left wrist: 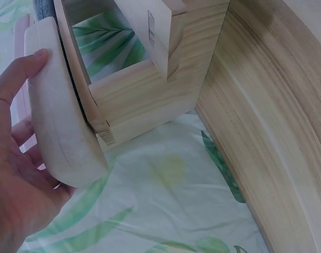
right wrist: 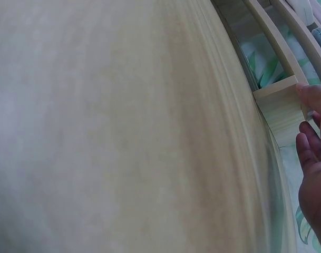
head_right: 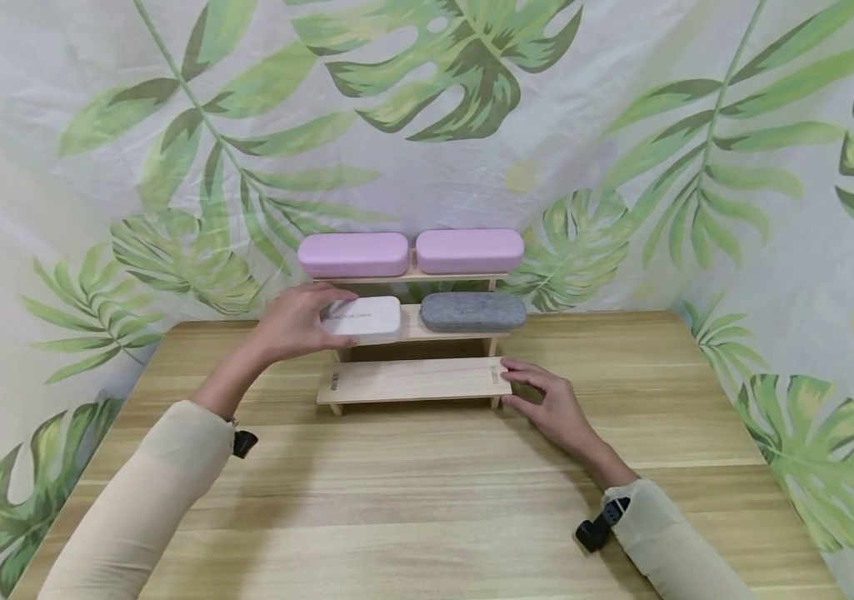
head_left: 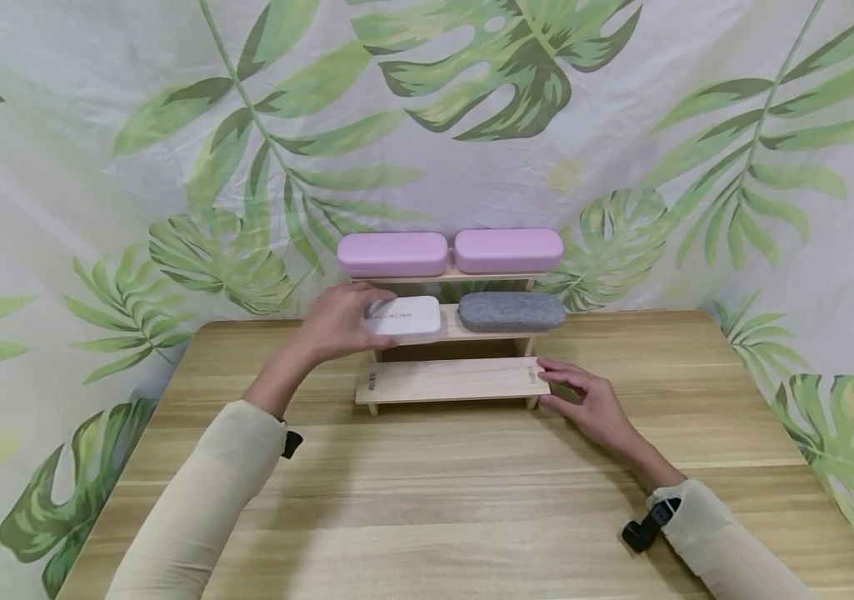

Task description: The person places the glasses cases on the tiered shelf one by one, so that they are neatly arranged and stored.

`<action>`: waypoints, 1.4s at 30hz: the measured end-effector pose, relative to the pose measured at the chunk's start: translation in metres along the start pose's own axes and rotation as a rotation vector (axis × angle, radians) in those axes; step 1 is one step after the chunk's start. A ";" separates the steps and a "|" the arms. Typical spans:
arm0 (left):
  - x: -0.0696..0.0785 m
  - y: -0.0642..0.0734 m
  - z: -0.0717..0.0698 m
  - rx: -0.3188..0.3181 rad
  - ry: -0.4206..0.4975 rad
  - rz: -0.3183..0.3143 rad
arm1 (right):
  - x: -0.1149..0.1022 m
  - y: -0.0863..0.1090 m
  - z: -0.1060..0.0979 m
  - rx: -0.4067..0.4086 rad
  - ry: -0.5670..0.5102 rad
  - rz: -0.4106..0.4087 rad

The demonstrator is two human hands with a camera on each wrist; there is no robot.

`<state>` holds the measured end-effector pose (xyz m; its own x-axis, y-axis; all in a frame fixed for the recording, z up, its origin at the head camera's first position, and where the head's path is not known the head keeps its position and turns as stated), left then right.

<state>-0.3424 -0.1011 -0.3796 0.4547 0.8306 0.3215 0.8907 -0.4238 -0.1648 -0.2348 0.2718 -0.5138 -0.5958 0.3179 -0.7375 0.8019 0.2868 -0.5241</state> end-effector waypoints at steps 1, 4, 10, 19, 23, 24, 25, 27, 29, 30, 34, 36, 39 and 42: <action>0.000 0.000 0.001 0.000 -0.001 0.000 | 0.000 0.000 0.000 0.002 -0.002 0.001; 0.001 -0.001 0.002 -0.002 -0.006 -0.007 | -0.001 0.000 0.001 0.009 -0.013 0.001; 0.004 -0.002 0.003 -0.012 -0.007 -0.024 | 0.000 0.001 0.001 0.010 -0.008 0.000; 0.012 -0.003 0.004 -0.028 -0.018 -0.037 | -0.002 0.000 0.000 0.008 -0.003 -0.004; 0.014 -0.004 0.006 -0.043 -0.027 -0.037 | -0.002 0.001 0.000 0.010 -0.005 0.001; 0.015 -0.004 0.007 -0.044 -0.030 -0.036 | -0.002 0.001 0.000 0.010 -0.004 0.000; 0.015 -0.005 0.007 -0.044 -0.032 -0.035 | -0.002 0.001 0.000 0.012 -0.010 0.000; 0.016 -0.005 0.008 -0.042 -0.032 -0.034 | -0.001 0.001 0.001 0.013 -0.023 0.000; 0.016 -0.005 0.008 -0.040 -0.031 -0.035 | -0.001 0.001 0.001 0.011 -0.032 -0.006; 0.016 -0.005 0.008 -0.041 -0.032 -0.036 | 0.000 0.001 0.001 0.012 -0.037 -0.007; 0.017 -0.006 0.009 -0.044 -0.033 -0.043 | 0.000 0.001 0.001 0.010 -0.041 -0.002; 0.017 -0.006 0.009 -0.045 -0.034 -0.044 | 0.000 0.001 0.000 0.011 -0.040 0.007; 0.018 -0.006 0.009 -0.044 -0.035 -0.042 | 0.000 0.001 0.000 0.010 -0.036 0.015; 0.018 -0.007 0.010 -0.047 -0.040 -0.042 | -0.001 0.001 0.000 0.007 -0.033 0.010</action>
<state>-0.3401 -0.0799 -0.3820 0.4169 0.8614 0.2901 0.9086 -0.4035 -0.1078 -0.2335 0.2715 -0.5132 -0.5861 0.2905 -0.7564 0.8082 0.2771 -0.5197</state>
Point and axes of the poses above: each hand's wrist, its own y-axis away from the middle knuckle, its own z-axis out of the palm, x = y × z, the point moved 6 cm from there along -y, towards the middle knuckle, and after that the axes turned 10 degrees about -z, right-handed, at the moved point
